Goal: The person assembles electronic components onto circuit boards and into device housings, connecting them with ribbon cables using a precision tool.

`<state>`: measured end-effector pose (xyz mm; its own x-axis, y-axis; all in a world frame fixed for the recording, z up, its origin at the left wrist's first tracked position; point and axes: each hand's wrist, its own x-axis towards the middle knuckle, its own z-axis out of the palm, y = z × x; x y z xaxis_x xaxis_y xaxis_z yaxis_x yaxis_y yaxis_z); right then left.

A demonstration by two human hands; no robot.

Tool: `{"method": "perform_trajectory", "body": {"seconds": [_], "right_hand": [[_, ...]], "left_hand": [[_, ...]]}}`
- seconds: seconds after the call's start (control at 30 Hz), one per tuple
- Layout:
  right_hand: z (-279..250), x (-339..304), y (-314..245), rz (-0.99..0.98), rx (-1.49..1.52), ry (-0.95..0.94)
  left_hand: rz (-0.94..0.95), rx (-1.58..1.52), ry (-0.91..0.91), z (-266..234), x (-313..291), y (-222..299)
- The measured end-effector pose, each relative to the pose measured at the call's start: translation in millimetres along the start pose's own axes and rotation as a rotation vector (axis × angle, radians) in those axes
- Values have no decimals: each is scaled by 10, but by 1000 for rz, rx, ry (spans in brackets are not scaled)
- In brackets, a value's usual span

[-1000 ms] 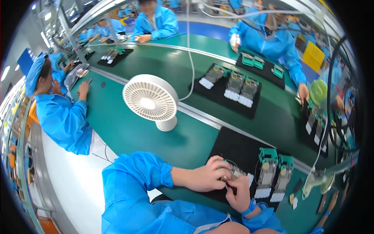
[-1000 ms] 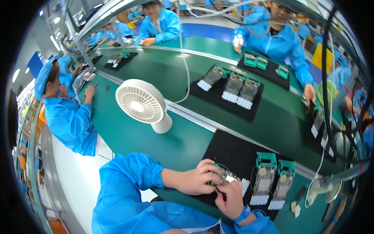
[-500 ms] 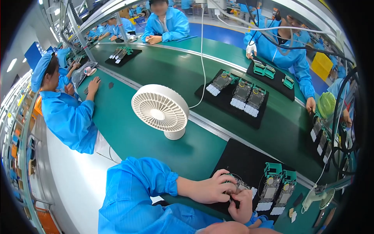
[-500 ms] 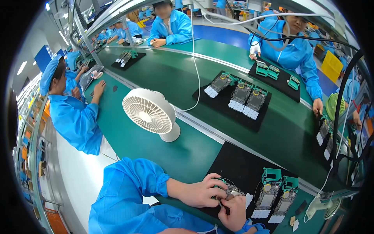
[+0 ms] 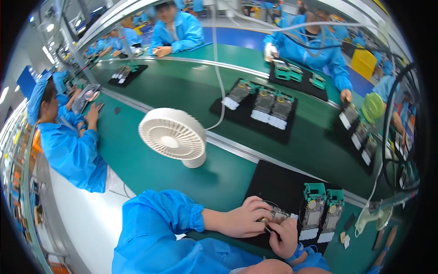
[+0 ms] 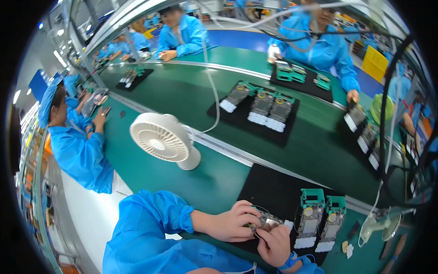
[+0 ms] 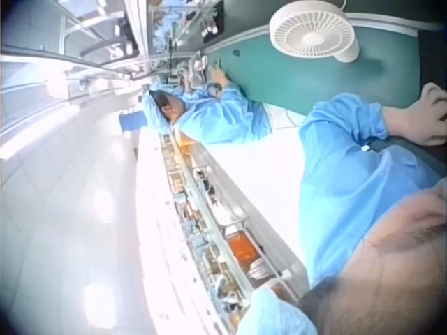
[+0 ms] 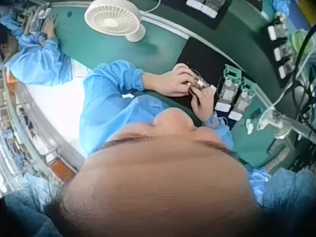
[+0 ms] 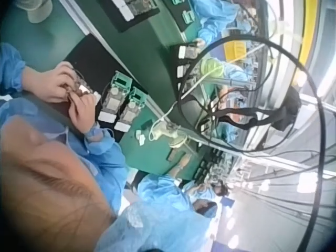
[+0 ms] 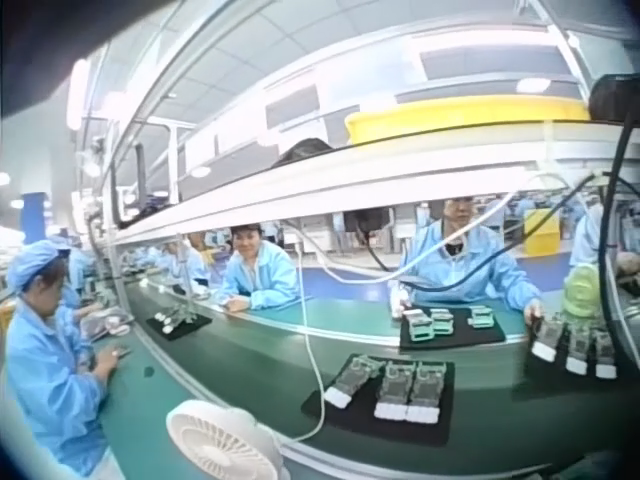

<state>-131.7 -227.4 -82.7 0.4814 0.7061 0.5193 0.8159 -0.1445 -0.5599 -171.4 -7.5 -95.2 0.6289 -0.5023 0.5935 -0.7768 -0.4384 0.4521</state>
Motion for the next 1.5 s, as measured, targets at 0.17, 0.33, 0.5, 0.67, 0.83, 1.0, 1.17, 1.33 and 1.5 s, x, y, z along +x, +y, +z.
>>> {"method": "perform_trajectory", "body": {"seconds": [0.17,0.33,0.5,0.67,0.83,1.0,1.17,1.33,1.5], "right_hand": [[-42,-108,109,-40,30,-41],[-50,-178,171,-60,15,-14],[-80,-211,240,-60,-31,11],[-127,-220,208,27,-86,40],[-163,-220,190,68,-190,18],[-372,-199,259,41,-245,-21],[-486,-188,454,146,-210,-20],[-427,-207,463,64,-135,-83],[-273,-329,534,60,-41,-27]], "left_hand": [[7,79,28,15,62,11],[1,64,21,84,122,-41],[-77,43,45,148,139,-79],[-123,63,21,145,187,-33],[-110,32,9,146,184,-65],[-226,51,-38,155,221,-43],[-218,20,-58,135,258,-156],[-124,33,-14,202,276,-166],[36,171,-42,256,292,-135]]}}
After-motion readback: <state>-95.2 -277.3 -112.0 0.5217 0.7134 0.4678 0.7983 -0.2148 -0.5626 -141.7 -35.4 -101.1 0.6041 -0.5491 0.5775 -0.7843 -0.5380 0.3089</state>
